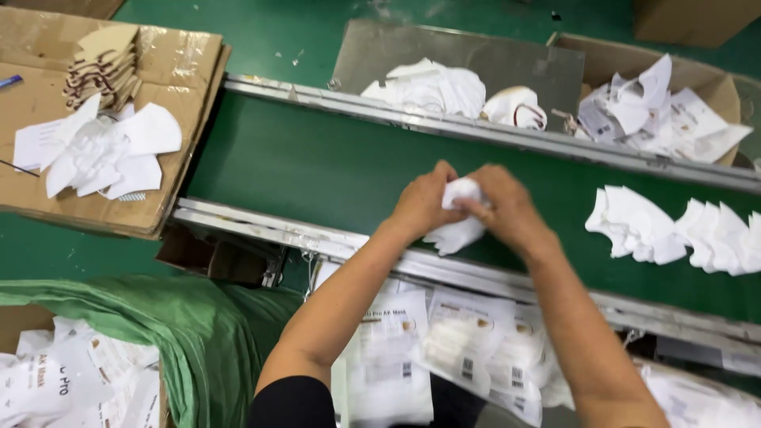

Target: Manually packaging disposable face masks into plastic sleeves and organizing them at a production line station.

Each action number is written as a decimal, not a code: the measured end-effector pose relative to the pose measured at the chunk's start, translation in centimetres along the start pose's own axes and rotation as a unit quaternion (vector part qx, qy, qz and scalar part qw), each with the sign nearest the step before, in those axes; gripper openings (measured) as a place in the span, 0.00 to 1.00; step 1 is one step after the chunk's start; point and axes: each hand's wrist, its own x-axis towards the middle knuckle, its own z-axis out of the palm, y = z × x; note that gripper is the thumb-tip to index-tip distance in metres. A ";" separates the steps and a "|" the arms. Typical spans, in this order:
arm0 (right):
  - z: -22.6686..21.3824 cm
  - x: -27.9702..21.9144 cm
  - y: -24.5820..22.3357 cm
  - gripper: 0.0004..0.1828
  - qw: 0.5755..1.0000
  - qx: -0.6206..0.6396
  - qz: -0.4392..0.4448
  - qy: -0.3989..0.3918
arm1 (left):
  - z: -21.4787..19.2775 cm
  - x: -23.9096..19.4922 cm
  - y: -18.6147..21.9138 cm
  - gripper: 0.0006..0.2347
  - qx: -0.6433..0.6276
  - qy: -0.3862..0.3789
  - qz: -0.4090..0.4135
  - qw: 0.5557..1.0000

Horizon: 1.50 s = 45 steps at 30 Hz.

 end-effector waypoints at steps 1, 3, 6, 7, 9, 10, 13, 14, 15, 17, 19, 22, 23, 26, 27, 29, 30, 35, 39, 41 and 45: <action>-1.4 -1.0 -1.0 0.19 0.999 -0.029 0.021 0.016 | 0.0 -0.8 0.6 0.31 -0.105 0.030 0.032 0.993; -3.8 -2.5 2.6 0.18 0.987 0.154 0.041 0.037 | -1.9 -2.3 1.2 0.29 -0.252 0.074 0.037 0.964; -4.3 -3.1 5.2 0.17 0.971 0.225 0.058 0.056 | -3.0 -3.4 0.1 0.25 -0.349 0.140 -0.032 0.926; -3.7 -3.2 5.6 0.17 0.990 0.119 0.059 0.048 | -2.8 -4.0 -0.7 0.23 -0.302 0.158 -0.111 0.934; -2.9 -2.4 5.7 0.17 0.997 -0.042 0.050 0.043 | -2.6 -6.3 -1.6 0.23 -0.312 0.158 -0.091 0.932; -2.6 -1.1 5.8 0.17 0.978 -0.202 0.037 0.041 | -3.0 -6.7 -2.2 0.23 -0.320 0.160 -0.066 0.931; -7.4 -2.3 -5.7 0.22 0.847 0.528 0.040 0.056 | -0.4 -7.5 -8.6 0.21 -0.316 0.197 -0.108 0.922; -5.9 -3.0 -4.8 0.22 0.846 0.529 0.048 0.055 | -0.6 -7.6 -8.5 0.21 -0.319 0.193 -0.115 0.921; -4.5 -3.6 -3.8 0.23 0.918 0.386 0.078 0.035 | -0.9 -7.3 -8.3 0.20 -0.356 0.199 -0.123 0.905; -2.1 -3.3 -2.0 0.24 0.967 0.234 0.097 0.020 | -3.0 -6.4 -5.1 0.20 -0.388 0.206 -0.120 0.890; -0.1 -1.7 -0.1 0.26 0.958 -0.248 0.142 -0.038 | -5.5 -6.4 0.9 0.33 -0.217 0.084 0.085 0.969; -1.3 -2.8 -4.5 0.17 0.969 -0.245 0.013 -0.042 | -3.6 -5.7 3.6 0.48 -0.158 -0.020 0.181 0.971; -1.3 -3.6 -3.2 0.17 0.968 -0.245 0.014 -0.045 | -2.6 -5.4 3.4 0.48 -0.160 -0.020 0.179 0.971; -0.8 -4.2 0.8 0.22 0.999 -0.037 0.020 0.035 | -0.6 -3.3 3.1 0.42 0.000 -0.004 0.208 0.978; 0.6 -4.7 2.2 0.33 0.999 0.000 -0.015 0.046 | 0.5 -3.6 3.0 0.41 0.054 -0.029 0.172 0.983; 3.4 -6.2 4.2 0.44 0.997 0.039 -0.050 0.050 | 2.1 -3.9 2.9 0.39 0.104 -0.053 0.130 0.985; 4.6 -7.1 4.7 0.47 0.992 0.088 0.001 0.087 | 2.6 -4.0 3.0 0.40 0.137 -0.035 0.117 0.983; 7.1 -7.1 3.4 0.47 0.972 0.183 0.088 0.119 | 4.3 -3.2 0.5 0.36 0.242 0.095 0.203 0.944; 7.3 -6.1 2.7 0.27 0.971 0.233 0.042 0.046 | -0.1 -4.3 0.4 0.36 0.132 -0.082 0.046 0.987; 7.5 -9.0 2.8 0.21 0.971 0.239 0.004 -0.009 | -1.9 -8.6 1.0 0.42 0.082 -0.040 0.073 0.993; 5.0 -13.0 0.3 0.18 0.882 0.403 0.231 0.082 | -5.3 -18.1 0.0 0.19 0.011 0.195 0.019 0.981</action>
